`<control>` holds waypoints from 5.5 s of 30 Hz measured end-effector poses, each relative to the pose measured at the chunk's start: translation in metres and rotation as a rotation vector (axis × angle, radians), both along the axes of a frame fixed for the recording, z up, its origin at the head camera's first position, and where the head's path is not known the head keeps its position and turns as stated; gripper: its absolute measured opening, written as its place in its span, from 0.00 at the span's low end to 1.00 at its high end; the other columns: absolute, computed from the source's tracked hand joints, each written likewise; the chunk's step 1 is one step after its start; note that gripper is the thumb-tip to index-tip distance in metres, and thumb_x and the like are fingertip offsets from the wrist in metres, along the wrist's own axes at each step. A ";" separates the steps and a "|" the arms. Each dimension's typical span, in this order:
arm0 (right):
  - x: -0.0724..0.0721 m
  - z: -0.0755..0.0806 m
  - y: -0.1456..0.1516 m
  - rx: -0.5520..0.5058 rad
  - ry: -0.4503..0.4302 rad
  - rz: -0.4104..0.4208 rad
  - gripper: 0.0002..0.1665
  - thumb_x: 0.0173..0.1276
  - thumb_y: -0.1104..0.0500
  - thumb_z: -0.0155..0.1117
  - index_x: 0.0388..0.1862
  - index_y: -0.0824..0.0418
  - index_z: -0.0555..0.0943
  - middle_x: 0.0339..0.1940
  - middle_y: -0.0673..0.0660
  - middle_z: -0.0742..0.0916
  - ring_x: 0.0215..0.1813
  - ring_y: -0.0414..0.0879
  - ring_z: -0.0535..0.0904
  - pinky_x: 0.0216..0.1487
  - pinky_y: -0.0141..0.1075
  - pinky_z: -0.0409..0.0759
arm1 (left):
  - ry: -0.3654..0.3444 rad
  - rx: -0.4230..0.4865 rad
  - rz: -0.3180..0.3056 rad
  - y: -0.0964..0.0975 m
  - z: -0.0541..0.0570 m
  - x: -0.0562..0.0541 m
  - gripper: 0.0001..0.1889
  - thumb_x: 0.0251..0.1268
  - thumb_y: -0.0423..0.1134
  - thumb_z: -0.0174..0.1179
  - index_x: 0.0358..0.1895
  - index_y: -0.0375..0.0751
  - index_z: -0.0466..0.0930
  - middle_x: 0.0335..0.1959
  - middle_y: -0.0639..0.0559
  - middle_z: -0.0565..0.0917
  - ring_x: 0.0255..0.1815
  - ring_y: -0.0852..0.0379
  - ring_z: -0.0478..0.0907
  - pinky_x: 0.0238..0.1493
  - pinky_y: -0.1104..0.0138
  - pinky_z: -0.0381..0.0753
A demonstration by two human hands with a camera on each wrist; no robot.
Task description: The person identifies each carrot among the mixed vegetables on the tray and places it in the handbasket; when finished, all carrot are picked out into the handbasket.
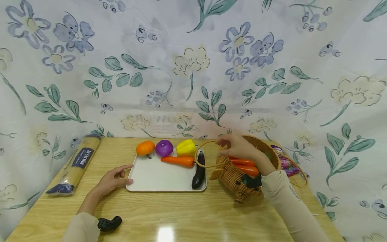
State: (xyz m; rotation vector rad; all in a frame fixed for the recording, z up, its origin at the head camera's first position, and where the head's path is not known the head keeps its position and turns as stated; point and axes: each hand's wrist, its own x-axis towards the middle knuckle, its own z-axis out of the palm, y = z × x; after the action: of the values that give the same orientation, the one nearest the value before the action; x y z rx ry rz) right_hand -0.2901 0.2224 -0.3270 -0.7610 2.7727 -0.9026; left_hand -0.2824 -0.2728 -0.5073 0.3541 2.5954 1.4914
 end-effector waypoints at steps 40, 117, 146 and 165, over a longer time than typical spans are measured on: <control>-0.005 -0.111 -0.159 0.470 0.220 -0.001 0.42 0.64 0.52 0.70 0.70 0.69 0.66 0.64 0.64 0.72 0.63 0.55 0.72 0.61 0.45 0.77 | -0.001 -0.004 0.022 0.000 -0.001 -0.001 0.33 0.60 0.40 0.70 0.69 0.37 0.72 0.34 0.47 0.70 0.35 0.57 0.65 0.38 0.66 0.63; 0.035 -0.072 -0.129 -0.593 -0.300 -0.028 0.26 0.62 0.63 0.72 0.60 0.62 0.81 0.54 0.63 0.83 0.48 0.48 0.77 0.44 0.36 0.78 | -0.054 0.000 0.026 -0.003 -0.003 -0.002 0.34 0.61 0.42 0.70 0.70 0.39 0.71 0.35 0.46 0.68 0.35 0.56 0.64 0.39 0.66 0.63; 0.052 -0.030 -0.055 -0.539 -0.272 -0.020 0.27 0.62 0.62 0.73 0.62 0.58 0.81 0.56 0.62 0.81 0.45 0.52 0.76 0.33 0.44 0.82 | -0.039 0.005 0.023 -0.001 0.002 -0.001 0.33 0.62 0.41 0.69 0.70 0.37 0.70 0.35 0.47 0.69 0.34 0.58 0.64 0.37 0.66 0.63; 0.037 -0.014 0.010 -0.387 -0.187 -0.062 0.27 0.63 0.60 0.72 0.62 0.57 0.80 0.56 0.61 0.81 0.48 0.54 0.76 0.48 0.43 0.76 | -0.043 0.005 0.029 0.000 -0.001 -0.001 0.33 0.62 0.41 0.69 0.70 0.37 0.70 0.35 0.48 0.68 0.33 0.58 0.64 0.36 0.66 0.62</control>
State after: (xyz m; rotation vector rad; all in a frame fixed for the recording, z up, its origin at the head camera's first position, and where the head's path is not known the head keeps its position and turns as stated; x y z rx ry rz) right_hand -0.2534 0.2321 -0.3412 -0.6018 2.5010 -1.4675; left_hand -0.2836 -0.2732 -0.5079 0.2825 2.5755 1.4975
